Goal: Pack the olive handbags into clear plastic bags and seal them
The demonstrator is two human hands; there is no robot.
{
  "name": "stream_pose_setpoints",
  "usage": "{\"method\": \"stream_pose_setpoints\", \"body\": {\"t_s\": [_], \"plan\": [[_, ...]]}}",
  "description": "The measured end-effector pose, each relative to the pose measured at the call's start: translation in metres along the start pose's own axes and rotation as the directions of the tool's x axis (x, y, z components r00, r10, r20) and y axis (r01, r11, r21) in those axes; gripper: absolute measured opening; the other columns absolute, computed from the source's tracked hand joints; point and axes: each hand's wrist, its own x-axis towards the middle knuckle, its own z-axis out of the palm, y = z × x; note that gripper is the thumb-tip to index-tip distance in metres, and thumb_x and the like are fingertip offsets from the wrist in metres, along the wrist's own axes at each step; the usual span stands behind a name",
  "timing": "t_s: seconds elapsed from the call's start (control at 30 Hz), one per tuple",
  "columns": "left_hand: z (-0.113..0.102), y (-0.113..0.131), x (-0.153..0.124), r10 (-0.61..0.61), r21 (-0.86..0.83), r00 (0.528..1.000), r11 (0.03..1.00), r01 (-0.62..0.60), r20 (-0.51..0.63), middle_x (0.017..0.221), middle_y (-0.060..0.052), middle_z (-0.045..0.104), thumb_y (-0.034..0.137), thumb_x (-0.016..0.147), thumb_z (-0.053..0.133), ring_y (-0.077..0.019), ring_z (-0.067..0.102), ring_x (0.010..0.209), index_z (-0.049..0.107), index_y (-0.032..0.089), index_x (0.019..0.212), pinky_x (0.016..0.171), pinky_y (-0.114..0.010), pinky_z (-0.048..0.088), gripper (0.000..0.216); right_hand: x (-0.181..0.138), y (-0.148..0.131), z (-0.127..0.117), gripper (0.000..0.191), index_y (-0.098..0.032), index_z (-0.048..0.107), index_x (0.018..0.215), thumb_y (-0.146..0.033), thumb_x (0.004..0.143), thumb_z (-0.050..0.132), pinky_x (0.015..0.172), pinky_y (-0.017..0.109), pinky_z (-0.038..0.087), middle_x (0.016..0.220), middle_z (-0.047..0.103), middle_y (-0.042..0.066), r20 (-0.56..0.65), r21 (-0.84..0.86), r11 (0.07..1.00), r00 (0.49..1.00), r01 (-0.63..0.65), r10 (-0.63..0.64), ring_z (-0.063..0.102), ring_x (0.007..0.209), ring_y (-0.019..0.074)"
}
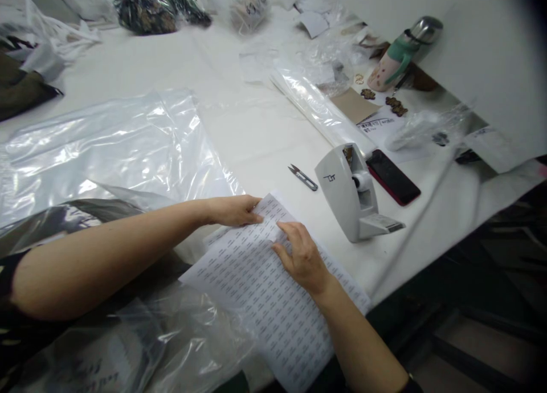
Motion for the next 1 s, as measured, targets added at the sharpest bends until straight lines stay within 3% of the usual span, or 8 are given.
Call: {"method": "stream_pose_setpoints", "body": {"t_s": [0.17, 0.3, 0.43, 0.57, 0.7, 0.83, 0.93, 1.0], "plan": [[-0.002, -0.004, 0.003, 0.005, -0.025, 1.0, 1.0, -0.006, -0.018, 0.086, -0.006, 0.067, 0.026, 0.074, 0.061, -0.0178, 0.06, 0.073, 0.065, 0.017, 0.092, 0.065, -0.026, 0.048, 0.02, 0.004, 0.0, 0.001, 0.01, -0.016, 0.062, 0.093, -0.017, 0.086, 0.055, 0.078, 0.035, 0.049, 0.089, 0.056, 0.008, 0.033, -0.007, 1.0, 0.999, 0.012, -0.012, 0.053, 0.086, 0.02], [-0.004, -0.008, 0.005, -0.007, -0.025, 0.999, 1.0, 0.006, -0.049, 0.086, -0.006, 0.067, 0.025, 0.071, 0.064, -0.0191, 0.061, 0.074, 0.066, 0.018, 0.092, 0.065, -0.028, 0.049, 0.023, 0.014, 0.001, 0.002, 0.012, -0.017, 0.061, 0.081, -0.011, 0.086, 0.052, 0.079, 0.032, 0.046, 0.083, 0.058, 0.005, 0.12, -0.007, 0.997, 0.99, -0.075, 0.075, 0.053, 0.085, 0.0185], [-0.007, -0.013, 0.003, -0.07, -0.048, 0.994, 0.997, 0.066, -0.084, 0.076, -0.005, 0.067, 0.029, 0.07, 0.065, -0.0178, 0.06, 0.063, 0.061, 0.018, 0.104, 0.058, -0.027, 0.047, 0.036, 0.033, 0.002, -0.001, 0.012, -0.017, 0.06, 0.077, -0.012, 0.085, 0.053, 0.078, 0.028, 0.044, 0.081, 0.059, 0.003, 0.294, -0.03, 0.981, 0.936, -0.193, 0.193, 0.055, 0.082, 0.0161], [-0.008, -0.02, -0.001, -0.095, -0.069, 0.992, 0.994, 0.089, -0.08, 0.081, -0.004, 0.067, 0.027, 0.061, 0.073, -0.0171, 0.06, 0.062, 0.048, 0.022, 0.123, 0.056, -0.025, 0.045, 0.067, 0.046, 0.005, -0.002, 0.011, -0.019, 0.062, 0.078, -0.018, 0.085, 0.053, 0.075, 0.028, 0.042, 0.083, 0.063, 0.003, 0.43, -0.12, 0.965, 0.864, -0.231, 0.26, 0.058, 0.081, 0.016], [-0.005, -0.025, -0.001, -0.052, 0.145, 0.961, 0.985, 0.095, -0.273, 0.081, -0.004, 0.065, 0.025, 0.051, 0.079, -0.0205, 0.058, 0.071, 0.05, 0.023, 0.124, 0.066, -0.028, 0.044, 0.078, 0.052, 0.006, -0.001, 0.015, -0.021, 0.064, 0.079, -0.023, 0.086, 0.05, 0.071, 0.029, 0.041, 0.086, 0.066, 0.002, 0.473, -0.229, 0.947, 0.825, -0.223, 0.309, 0.06, 0.083, 0.0185], [0.009, -0.021, -0.006, 0.036, 0.434, 0.922, 0.889, 0.147, -0.385, 0.092, -0.009, 0.06, 0.025, 0.058, 0.075, -0.0279, 0.056, 0.085, 0.038, 0.021, 0.134, 0.08, -0.037, 0.042, 0.086, 0.059, 0.004, -0.001, 0.018, -0.022, 0.065, 0.079, -0.023, 0.085, 0.048, 0.066, 0.03, 0.039, 0.087, 0.067, 0.002, 0.514, -0.299, 0.932, 0.789, -0.203, 0.337, 0.061, 0.081, 0.0201], [0.028, -0.016, -0.018, 0.216, 0.62, 0.89, 0.78, 0.09, -0.401, 0.113, -0.013, 0.051, 0.018, 0.07, 0.064, -0.0298, 0.049, 0.102, 0.034, 0.02, 0.136, 0.09, -0.039, 0.037, 0.072, 0.061, 0.003, -0.001, 0.018, -0.023, 0.065, 0.08, -0.023, 0.085, 0.048, 0.063, 0.029, 0.038, 0.087, 0.067, 0.003, 0.529, -0.318, 0.93, 0.78, -0.183, 0.334, 0.061, 0.079, 0.0198], [0.044, -0.014, -0.026, 0.255, 0.643, 0.901, 0.765, 0.034, -0.351, 0.112, -0.012, 0.05, 0.021, 0.077, 0.057, -0.0277, 0.048, 0.104, 0.04, 0.021, 0.131, 0.092, -0.038, 0.036, 0.057, 0.06, 0.003, 0.0, 0.017, -0.023, 0.064, 0.08, -0.024, 0.085, 0.048, 0.062, 0.029, 0.038, 0.086, 0.067, 0.002, 0.514, -0.326, 0.929, 0.791, -0.178, 0.332, 0.061, 0.078, 0.0193]]}}
